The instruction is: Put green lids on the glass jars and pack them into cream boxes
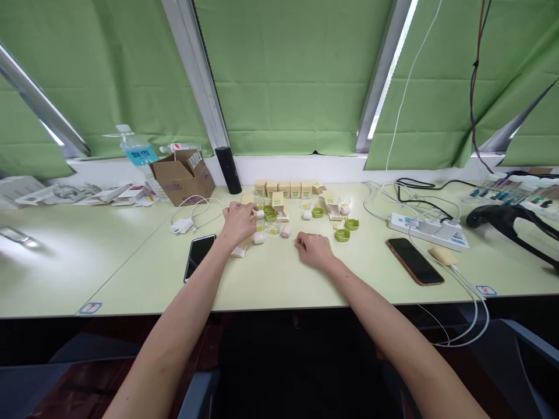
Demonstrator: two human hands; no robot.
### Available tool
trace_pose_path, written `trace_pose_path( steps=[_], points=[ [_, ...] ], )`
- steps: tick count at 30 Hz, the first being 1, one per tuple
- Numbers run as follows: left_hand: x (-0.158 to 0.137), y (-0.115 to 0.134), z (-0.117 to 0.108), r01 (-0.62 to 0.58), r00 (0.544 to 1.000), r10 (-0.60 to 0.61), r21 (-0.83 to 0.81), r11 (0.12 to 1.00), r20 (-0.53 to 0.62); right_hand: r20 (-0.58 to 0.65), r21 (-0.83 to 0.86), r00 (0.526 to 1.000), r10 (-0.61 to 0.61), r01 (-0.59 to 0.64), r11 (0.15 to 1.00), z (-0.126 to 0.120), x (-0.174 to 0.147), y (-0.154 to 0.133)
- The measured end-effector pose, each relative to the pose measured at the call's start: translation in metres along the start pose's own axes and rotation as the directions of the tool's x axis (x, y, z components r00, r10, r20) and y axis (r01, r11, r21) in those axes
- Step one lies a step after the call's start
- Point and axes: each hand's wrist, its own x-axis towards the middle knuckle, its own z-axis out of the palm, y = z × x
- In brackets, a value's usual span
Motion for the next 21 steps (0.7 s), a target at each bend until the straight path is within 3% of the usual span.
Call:
trace_pose_path(
  steps=[8, 11, 15, 18, 21],
  points=[
    [0.034, 0.029, 0.028, -0.107, 0.991, 0.103, 0.049, 0.993, 0.084, -0.013, 0.005, 1.000, 0.003, -0.003, 1.000, 0.001, 0.000, 0.000],
    [0.030, 0.045, 0.033, -0.138, 0.987, 0.135, 0.025, 0.990, 0.088, -0.015, 0.011, 1.000, 0.004, -0.004, 1.000, 0.000, -0.001, 0.000],
    [0.010, 0.060, 0.038, -0.164, 0.986, 0.164, -0.032, 0.986, 0.012, -0.086, 0.000, 0.996, 0.013, -0.013, 1.000, -0.004, -0.001, 0.002],
    [-0.005, 0.063, 0.042, -0.196, 0.980, 0.193, -0.077, 0.978, -0.050, -0.160, -0.085, 0.983, 0.096, -0.110, 0.990, -0.016, -0.001, 0.010],
    [-0.012, 0.063, 0.044, -0.242, 0.969, 0.235, -0.111, 0.964, -0.072, -0.270, -0.153, 0.933, 0.239, -0.287, 0.946, -0.034, -0.003, 0.027]
  ],
)
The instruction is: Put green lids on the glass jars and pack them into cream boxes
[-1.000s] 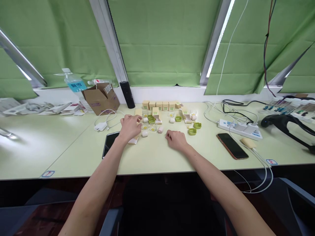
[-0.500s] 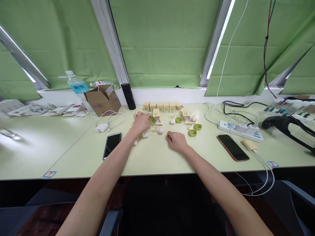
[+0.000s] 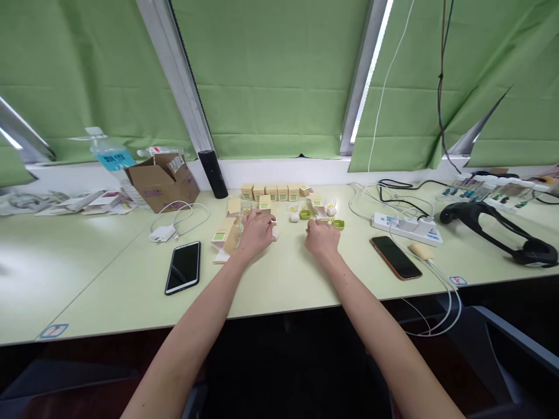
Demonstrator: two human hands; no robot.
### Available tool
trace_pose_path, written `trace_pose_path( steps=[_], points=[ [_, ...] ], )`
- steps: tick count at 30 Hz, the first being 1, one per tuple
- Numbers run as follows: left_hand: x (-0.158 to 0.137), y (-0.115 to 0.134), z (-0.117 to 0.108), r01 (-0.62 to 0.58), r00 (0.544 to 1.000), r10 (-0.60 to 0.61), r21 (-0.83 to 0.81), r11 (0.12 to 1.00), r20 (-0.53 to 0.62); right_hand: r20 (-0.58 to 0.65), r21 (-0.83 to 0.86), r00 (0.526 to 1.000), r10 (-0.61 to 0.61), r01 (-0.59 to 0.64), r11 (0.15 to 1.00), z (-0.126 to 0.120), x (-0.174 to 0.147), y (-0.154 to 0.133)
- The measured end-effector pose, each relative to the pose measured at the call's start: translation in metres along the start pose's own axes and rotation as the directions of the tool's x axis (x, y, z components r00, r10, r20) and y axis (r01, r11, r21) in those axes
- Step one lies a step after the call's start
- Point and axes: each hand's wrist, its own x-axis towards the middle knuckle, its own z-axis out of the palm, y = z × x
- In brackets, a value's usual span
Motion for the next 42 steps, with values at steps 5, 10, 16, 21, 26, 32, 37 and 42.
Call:
trace_pose_path(
  steps=[5, 10, 16, 21, 26, 32, 37, 42],
  points=[
    [0.000, -0.001, 0.003, -0.001, 1.000, 0.000, -0.056, 0.998, -0.015, -0.009, -0.103, 0.986, 0.168, -0.168, 0.980, -0.012, 0.008, 0.034],
    [0.001, -0.002, 0.006, 0.031, 0.999, -0.037, -0.212, 0.977, -0.025, 0.078, -0.026, 0.987, 0.137, -0.136, 0.990, -0.009, 0.009, 0.035],
    [-0.001, 0.004, 0.006, 0.004, 0.992, 0.067, -0.565, 0.825, 0.105, -0.238, 0.413, 0.953, -0.186, 0.273, 0.869, -0.002, 0.005, 0.005],
    [0.002, 0.008, 0.013, 0.001, 0.997, 0.046, -0.635, 0.773, 0.057, -0.315, 0.602, 0.900, -0.302, 0.435, 0.670, 0.015, 0.002, -0.010],
    [0.002, 0.008, 0.018, -0.040, 0.993, 0.105, -0.716, 0.697, 0.046, -0.292, 0.632, 0.904, -0.312, 0.427, 0.647, 0.020, -0.003, -0.008],
    [0.005, 0.003, 0.021, 0.015, 1.000, -0.024, -0.792, 0.611, 0.000, -0.172, 0.453, 0.978, -0.121, 0.187, 0.871, 0.009, -0.001, 0.002],
    [0.010, -0.008, 0.021, 0.030, 0.988, -0.151, -0.903, 0.429, -0.039, 0.015, 0.118, 0.984, 0.179, -0.180, 0.977, 0.007, 0.012, 0.028],
    [0.010, -0.013, 0.023, 0.030, 0.986, -0.161, -0.923, 0.383, -0.035, 0.112, 0.065, 0.973, 0.204, -0.212, 0.975, 0.019, 0.024, 0.038]
  ],
)
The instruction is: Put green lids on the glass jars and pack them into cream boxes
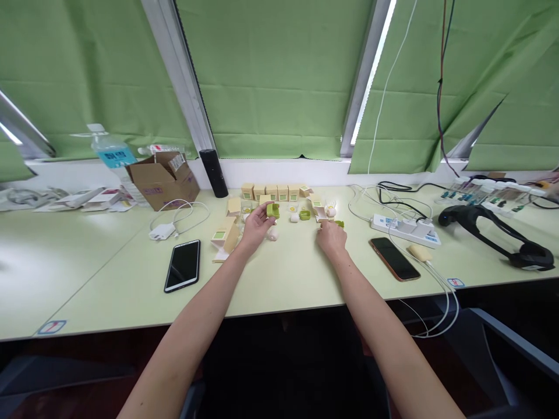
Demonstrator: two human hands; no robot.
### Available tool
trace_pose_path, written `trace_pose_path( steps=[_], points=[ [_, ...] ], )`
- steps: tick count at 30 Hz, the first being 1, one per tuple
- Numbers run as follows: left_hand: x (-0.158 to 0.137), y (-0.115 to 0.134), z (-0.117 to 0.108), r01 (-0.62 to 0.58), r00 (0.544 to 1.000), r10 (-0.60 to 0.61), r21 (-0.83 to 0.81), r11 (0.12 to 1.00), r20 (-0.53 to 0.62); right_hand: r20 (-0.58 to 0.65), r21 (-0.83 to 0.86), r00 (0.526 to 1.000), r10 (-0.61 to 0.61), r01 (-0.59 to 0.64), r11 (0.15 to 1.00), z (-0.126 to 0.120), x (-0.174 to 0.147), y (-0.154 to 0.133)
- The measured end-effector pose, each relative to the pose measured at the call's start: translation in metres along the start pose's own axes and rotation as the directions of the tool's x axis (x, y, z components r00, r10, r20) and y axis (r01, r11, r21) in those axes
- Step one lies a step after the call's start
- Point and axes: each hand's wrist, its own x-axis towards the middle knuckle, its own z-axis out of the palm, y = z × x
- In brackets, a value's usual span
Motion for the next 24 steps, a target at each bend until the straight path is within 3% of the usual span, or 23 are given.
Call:
trace_pose_path(
  steps=[5, 8, 9, 11, 14, 16, 20, 24],
  points=[
    [0.002, -0.005, 0.001, 0.001, 0.999, 0.001, -0.070, 0.998, 0.033, -0.036, 0.085, 0.999, 0.003, 0.000, 0.996, 0.009, 0.005, 0.001],
    [0.002, -0.004, 0.001, -0.003, 0.999, 0.008, -0.104, 0.995, 0.045, -0.172, 0.308, 0.982, -0.076, 0.126, 0.943, 0.015, 0.002, -0.003],
    [0.001, -0.004, 0.001, -0.003, 0.999, 0.008, -0.113, 0.994, 0.050, -0.215, 0.423, 0.972, -0.095, 0.181, 0.888, 0.017, 0.002, -0.006],
    [0.000, -0.002, 0.002, 0.002, 0.998, 0.006, -0.134, 0.991, 0.056, -0.247, 0.677, 0.964, -0.095, 0.241, 0.696, 0.022, 0.002, -0.017],
    [-0.002, 0.002, 0.003, 0.029, 0.997, -0.017, -0.167, 0.986, 0.074, -0.157, 0.922, 0.984, -0.080, 0.175, 0.345, 0.029, 0.009, -0.038],
    [-0.003, 0.004, 0.003, 0.061, 0.995, -0.044, -0.192, 0.979, 0.091, -0.108, 0.965, 0.992, -0.064, 0.120, 0.234, 0.032, 0.015, -0.049],
    [-0.005, 0.008, 0.002, 0.108, 0.992, -0.086, -0.261, 0.959, 0.095, -0.043, 0.964, 0.999, -0.026, 0.048, 0.263, 0.039, 0.021, -0.057],
    [-0.005, 0.006, -0.001, 0.115, 0.991, -0.092, -0.272, 0.955, 0.095, -0.019, 0.953, 0.996, -0.083, 0.043, 0.299, 0.048, 0.016, -0.053]
  ],
)
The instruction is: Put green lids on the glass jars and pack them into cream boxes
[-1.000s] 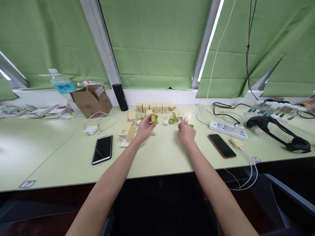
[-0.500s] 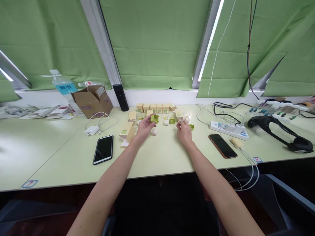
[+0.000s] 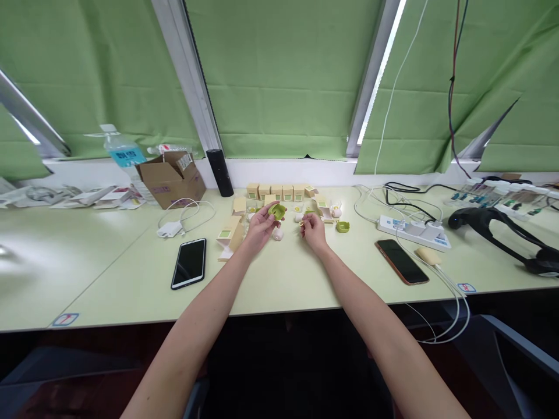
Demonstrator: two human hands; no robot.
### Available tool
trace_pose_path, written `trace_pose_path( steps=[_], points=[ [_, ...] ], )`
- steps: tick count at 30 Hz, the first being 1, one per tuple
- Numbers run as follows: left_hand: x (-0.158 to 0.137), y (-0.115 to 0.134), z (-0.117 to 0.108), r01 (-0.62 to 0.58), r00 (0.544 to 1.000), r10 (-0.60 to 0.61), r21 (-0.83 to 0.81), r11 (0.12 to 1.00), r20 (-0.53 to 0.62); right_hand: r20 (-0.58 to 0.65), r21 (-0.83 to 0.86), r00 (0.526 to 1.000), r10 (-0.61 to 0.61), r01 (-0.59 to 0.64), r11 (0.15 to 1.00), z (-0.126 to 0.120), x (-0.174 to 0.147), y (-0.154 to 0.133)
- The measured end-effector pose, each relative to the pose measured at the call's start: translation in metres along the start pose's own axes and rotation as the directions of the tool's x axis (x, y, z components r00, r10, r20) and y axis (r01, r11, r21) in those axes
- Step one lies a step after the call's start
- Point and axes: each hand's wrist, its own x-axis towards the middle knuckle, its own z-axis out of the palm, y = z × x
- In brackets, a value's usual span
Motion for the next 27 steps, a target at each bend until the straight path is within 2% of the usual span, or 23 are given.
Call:
trace_pose_path(
  steps=[11, 16, 20, 27],
  points=[
    [0.015, 0.000, 0.001, -0.075, 0.997, 0.078, 0.181, 0.981, -0.013, -0.001, 0.125, 0.999, -0.045, 0.045, 0.991, -0.001, 0.000, 0.003],
    [0.005, -0.003, 0.006, -0.105, 0.994, 0.102, 0.246, 0.963, 0.026, -0.045, 0.333, 0.984, -0.172, 0.177, 0.926, -0.004, -0.003, -0.009],
    [-0.004, -0.010, 0.008, -0.112, 0.992, 0.097, 0.226, 0.968, 0.075, -0.109, 0.330, 0.943, -0.313, 0.332, 0.884, -0.004, -0.018, -0.025],
    [-0.007, -0.013, 0.011, -0.097, 0.989, 0.067, 0.237, 0.967, 0.130, -0.087, 0.096, 0.829, -0.552, 0.559, 0.824, 0.002, -0.040, -0.034]
  ],
)
